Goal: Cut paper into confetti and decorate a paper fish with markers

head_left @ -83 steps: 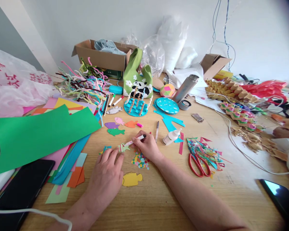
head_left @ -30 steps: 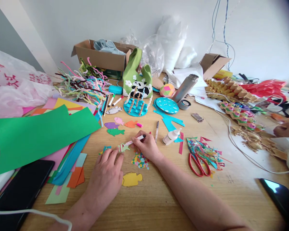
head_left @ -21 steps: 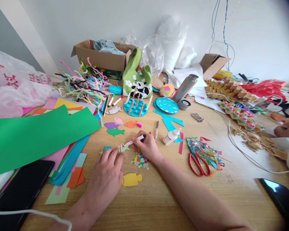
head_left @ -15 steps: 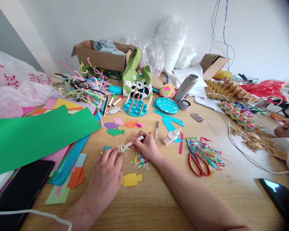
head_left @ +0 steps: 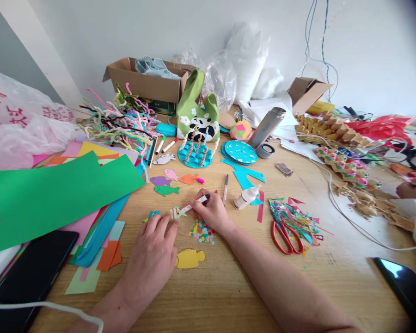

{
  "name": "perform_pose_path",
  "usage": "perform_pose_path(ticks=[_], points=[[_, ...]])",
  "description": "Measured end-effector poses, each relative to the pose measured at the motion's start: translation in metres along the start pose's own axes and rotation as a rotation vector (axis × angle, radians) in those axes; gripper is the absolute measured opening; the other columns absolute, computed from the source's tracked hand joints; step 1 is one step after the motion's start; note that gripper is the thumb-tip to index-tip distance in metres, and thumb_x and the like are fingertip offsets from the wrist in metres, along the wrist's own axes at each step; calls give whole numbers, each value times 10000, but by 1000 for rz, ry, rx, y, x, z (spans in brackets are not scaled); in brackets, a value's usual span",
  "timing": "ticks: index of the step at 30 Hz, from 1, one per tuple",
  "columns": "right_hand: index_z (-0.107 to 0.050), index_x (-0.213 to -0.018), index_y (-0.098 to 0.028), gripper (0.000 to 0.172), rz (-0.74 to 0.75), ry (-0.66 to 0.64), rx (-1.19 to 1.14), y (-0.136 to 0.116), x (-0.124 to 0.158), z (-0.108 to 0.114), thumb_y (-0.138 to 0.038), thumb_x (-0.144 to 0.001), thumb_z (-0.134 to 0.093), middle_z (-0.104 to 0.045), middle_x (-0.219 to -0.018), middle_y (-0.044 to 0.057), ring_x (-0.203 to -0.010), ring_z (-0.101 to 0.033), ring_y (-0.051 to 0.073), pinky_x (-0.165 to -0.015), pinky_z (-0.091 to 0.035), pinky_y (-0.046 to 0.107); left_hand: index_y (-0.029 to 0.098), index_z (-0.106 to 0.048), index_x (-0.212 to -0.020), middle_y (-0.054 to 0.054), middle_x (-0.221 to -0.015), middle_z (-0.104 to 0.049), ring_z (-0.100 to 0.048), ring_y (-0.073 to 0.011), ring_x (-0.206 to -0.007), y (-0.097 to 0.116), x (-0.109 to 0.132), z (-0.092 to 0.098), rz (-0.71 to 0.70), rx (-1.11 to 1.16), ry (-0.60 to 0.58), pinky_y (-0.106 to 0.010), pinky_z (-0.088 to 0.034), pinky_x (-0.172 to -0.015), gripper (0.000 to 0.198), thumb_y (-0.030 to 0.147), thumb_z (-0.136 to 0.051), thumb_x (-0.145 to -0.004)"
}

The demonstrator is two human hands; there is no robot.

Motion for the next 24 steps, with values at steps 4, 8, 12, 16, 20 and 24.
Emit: perform_pose_path(ticks=[4,8,12,16,20,24], points=[[-477,-682,-224,193,5,8,-28,0,0,0,-325,-749,-628,-664,-531,-16,-359,-510,111,-369,-385,212,126,-643,-1200,-120,-1256,-634,-511,-298,-1159,0,0,0,-6,-1,2,-473,-439,-988,455,55,-466,-787],[-481,-682,-223,187,7,1,-13,1,0,0,-308,-750,-634,-659,-526,-20,-362,-512,108,-366,-377,203,132,-647,-1192,-118,-1260,-633,-512,-296,-1162,0,0,-1,1,-4,2,-468,-440,-987,455,52,-474,-779],[-485,-683,-221,181,11,-9,-17,1,0,0,-301,-750,-634,-656,-521,-24,-363,-511,105,-369,-383,201,132,-650,-1187,-119,-1262,-632,-511,-301,-1164,0,0,0,0,-1,-6,-472,-439,-984,445,61,-473,-785],[-477,-692,-222,192,0,0,-44,1,0,0,-316,-745,-636,-666,-534,-21,-340,-488,98,-352,-374,202,139,-643,-1198,-119,-1274,-627,-513,-299,-1164,0,1,0,8,6,-5,-475,-440,-982,454,57,-477,-783],[-484,-677,-215,177,10,-6,-13,0,0,0,-294,-737,-630,-651,-509,-25,-354,-495,94,-358,-365,190,130,-646,-1186,-122,-1270,-626,-506,-299,-1165,0,0,-1,-3,0,-1,-473,-434,-992,448,55,-482,-776],[-484,-681,-214,178,6,-14,-28,2,0,0,-295,-735,-633,-651,-510,-26,-359,-503,97,-361,-372,191,133,-645,-1187,-113,-1271,-624,-502,-293,-1166,-1,1,-3,-1,-9,0,-466,-429,-1005,454,52,-474,-774]])
Point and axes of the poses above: each hand's wrist, its own x-axis away from the middle knuckle, its own z-axis out of the back of the hand, y = z × x, the point moved 4 cm from there along -x, towards the middle knuckle
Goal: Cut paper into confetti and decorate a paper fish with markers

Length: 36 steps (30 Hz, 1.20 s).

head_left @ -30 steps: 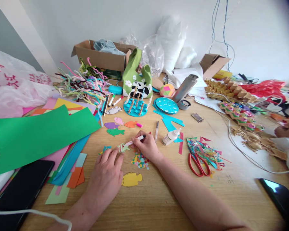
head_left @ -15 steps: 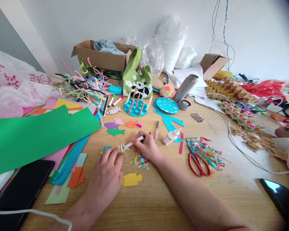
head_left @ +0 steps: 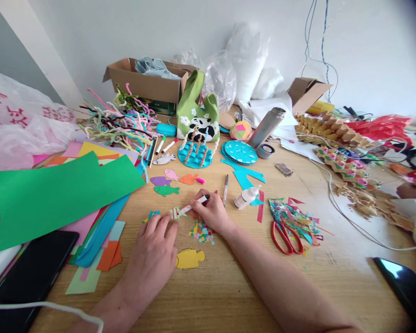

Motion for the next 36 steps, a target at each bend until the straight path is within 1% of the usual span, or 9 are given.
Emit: perform_pose_path(ticks=[4,8,14,20,26,31,36], points=[[-484,-698,-218,176,-5,6,-6,2,0,0,-305,-741,-631,-668,-534,-22,-361,-506,99,-360,-372,194,132,-638,-1203,-116,-1273,-622,-500,-297,-1170,0,0,0,-3,-5,3,-466,-429,-1003,457,63,-477,-781],[-484,-672,-216,162,12,-4,27,0,0,-1,-279,-732,-621,-649,-507,-26,-365,-502,94,-368,-369,189,132,-643,-1193,-118,-1267,-624,-502,-297,-1167,0,0,1,-4,-3,4,-470,-425,-1007,450,63,-474,-782],[-484,-683,-215,176,-15,15,-6,-1,0,0,-312,-726,-625,-657,-520,-21,-355,-497,96,-363,-375,197,134,-641,-1195,-113,-1262,-628,-499,-292,-1169,0,-1,1,-7,3,-2,-464,-430,-1000,454,60,-477,-778],[-487,-667,-213,148,22,-12,27,-2,1,-1,-270,-724,-611,-641,-499,-28,-371,-499,92,-374,-367,188,138,-646,-1188,-113,-1260,-630,-507,-298,-1163,0,0,0,-2,-1,13,-468,-435,-991,451,62,-479,-777],[-485,-679,-213,151,10,10,20,-2,0,0,-279,-736,-608,-651,-510,-25,-372,-505,98,-375,-369,193,137,-648,-1180,-107,-1251,-634,-507,-296,-1156,0,-1,2,-5,1,25,-467,-434,-995,445,61,-475,-778],[-489,-665,-212,131,20,-19,24,-1,0,-1,-228,-723,-605,-632,-486,-38,-377,-504,95,-387,-377,189,125,-641,-1191,-114,-1257,-629,-507,-299,-1153,0,-1,1,-11,-10,27,-469,-434,-986,458,53,-471,-772],[-489,-684,-214,142,21,2,8,-1,1,0,-263,-738,-611,-652,-513,-30,-362,-492,93,-372,-372,192,139,-640,-1197,-107,-1266,-628,-507,-293,-1159,0,0,0,-4,-9,20,-461,-425,-990,462,53,-475,-774]])
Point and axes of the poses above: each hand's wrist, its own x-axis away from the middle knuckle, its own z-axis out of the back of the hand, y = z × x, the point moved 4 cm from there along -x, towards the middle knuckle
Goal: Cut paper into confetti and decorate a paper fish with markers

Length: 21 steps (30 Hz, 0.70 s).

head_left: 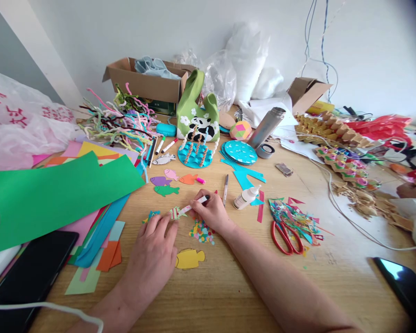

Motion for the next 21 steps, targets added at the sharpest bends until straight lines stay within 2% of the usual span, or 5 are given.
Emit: perform_pose_path(ticks=[21], points=[[-479,-671,-221,156,-7,-9,11,-1,1,-1,-264,-735,-615,-626,-492,-38,-366,-507,101,-375,-378,198,134,-648,-1187,-120,-1276,-624,-511,-294,-1164,0,0,2,14,17,-24,-469,-436,-999,451,54,-480,-777]])
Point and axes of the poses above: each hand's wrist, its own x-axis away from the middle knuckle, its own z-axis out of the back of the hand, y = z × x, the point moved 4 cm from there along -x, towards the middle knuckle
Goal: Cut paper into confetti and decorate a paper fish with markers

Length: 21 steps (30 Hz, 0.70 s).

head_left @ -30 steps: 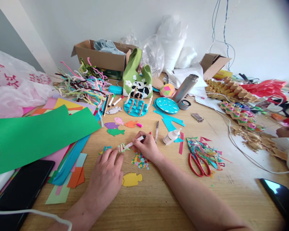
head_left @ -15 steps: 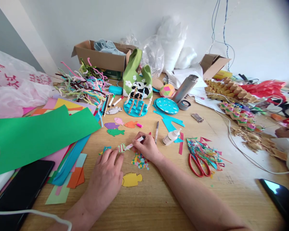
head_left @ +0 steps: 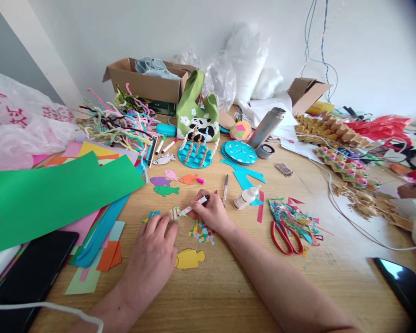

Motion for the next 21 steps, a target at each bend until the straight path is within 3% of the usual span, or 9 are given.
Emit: perform_pose_path(ticks=[21], points=[[-474,-666,-219,130,-13,-16,20,-2,1,0,-242,-715,-592,-622,-494,-40,-379,-501,99,-393,-376,198,126,-642,-1200,-124,-1274,-623,-499,-298,-1166,0,0,-1,-16,-5,6,-469,-428,-995,452,57,-470,-788]])
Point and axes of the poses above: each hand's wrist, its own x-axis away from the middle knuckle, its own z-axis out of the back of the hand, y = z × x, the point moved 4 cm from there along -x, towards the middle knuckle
